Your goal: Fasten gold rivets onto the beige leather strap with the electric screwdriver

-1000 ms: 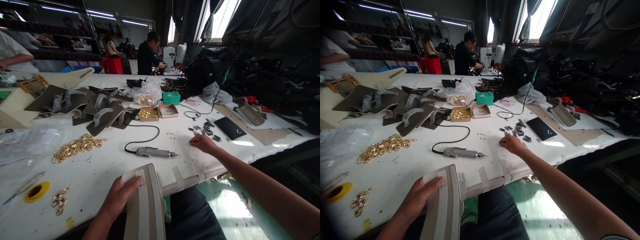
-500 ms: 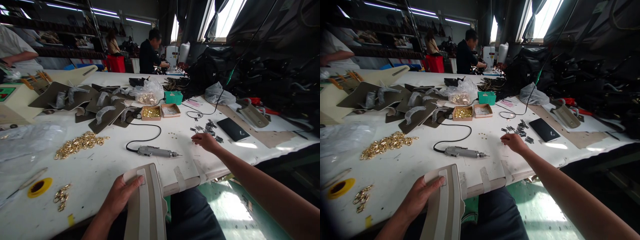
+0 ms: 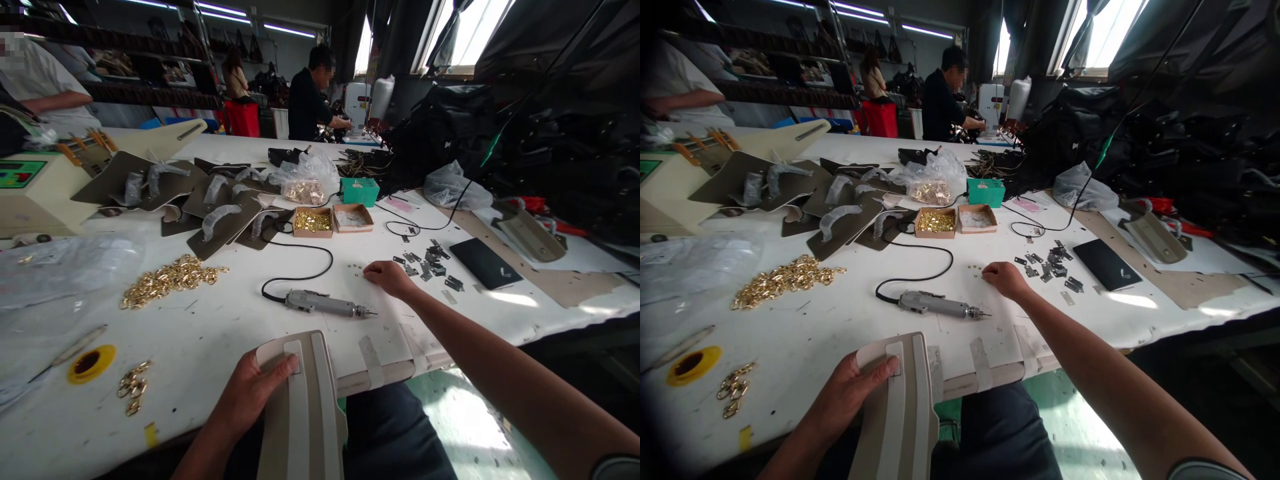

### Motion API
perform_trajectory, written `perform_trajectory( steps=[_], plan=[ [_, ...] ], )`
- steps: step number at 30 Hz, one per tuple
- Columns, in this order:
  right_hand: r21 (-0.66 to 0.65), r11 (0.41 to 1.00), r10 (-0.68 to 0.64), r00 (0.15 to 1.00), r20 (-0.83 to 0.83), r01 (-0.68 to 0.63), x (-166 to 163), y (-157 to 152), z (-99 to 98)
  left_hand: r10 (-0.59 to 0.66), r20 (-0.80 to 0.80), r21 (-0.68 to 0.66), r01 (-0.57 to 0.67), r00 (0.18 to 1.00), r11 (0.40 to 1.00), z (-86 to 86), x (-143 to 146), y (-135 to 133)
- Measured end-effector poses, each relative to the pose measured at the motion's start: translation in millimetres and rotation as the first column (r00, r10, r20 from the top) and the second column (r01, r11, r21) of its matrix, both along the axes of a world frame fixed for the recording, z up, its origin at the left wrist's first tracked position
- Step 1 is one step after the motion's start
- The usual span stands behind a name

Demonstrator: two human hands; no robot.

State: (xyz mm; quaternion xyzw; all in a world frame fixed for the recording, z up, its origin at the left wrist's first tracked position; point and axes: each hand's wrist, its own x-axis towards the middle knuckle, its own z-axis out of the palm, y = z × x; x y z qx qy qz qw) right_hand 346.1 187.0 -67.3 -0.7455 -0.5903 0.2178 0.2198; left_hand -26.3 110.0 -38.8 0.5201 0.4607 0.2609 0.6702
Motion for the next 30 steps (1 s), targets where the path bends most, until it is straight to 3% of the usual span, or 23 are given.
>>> perform_trajectory(
  steps=[8,19,30],
  plan=[
    [-0.059,0.997,-0.045,0.99,0.134,0.053,-7,10,-1.7,-0.016,0.017,-0.02,0.016,1.0,1.0,2.5,0,1],
    [-0.099,0.987,-0.109,0.982,0.153,0.125,-9,16,2.8,-0.004,0.0,0.007,0.004,1.0,1.0,4.6,0,0],
    [-0.036,0.999,0.005,0.959,0.282,0.006,-8,2,15.1,0.015,-0.005,0.016,-0.015,1.0,1.0,3.0,1,-1]
  ],
)
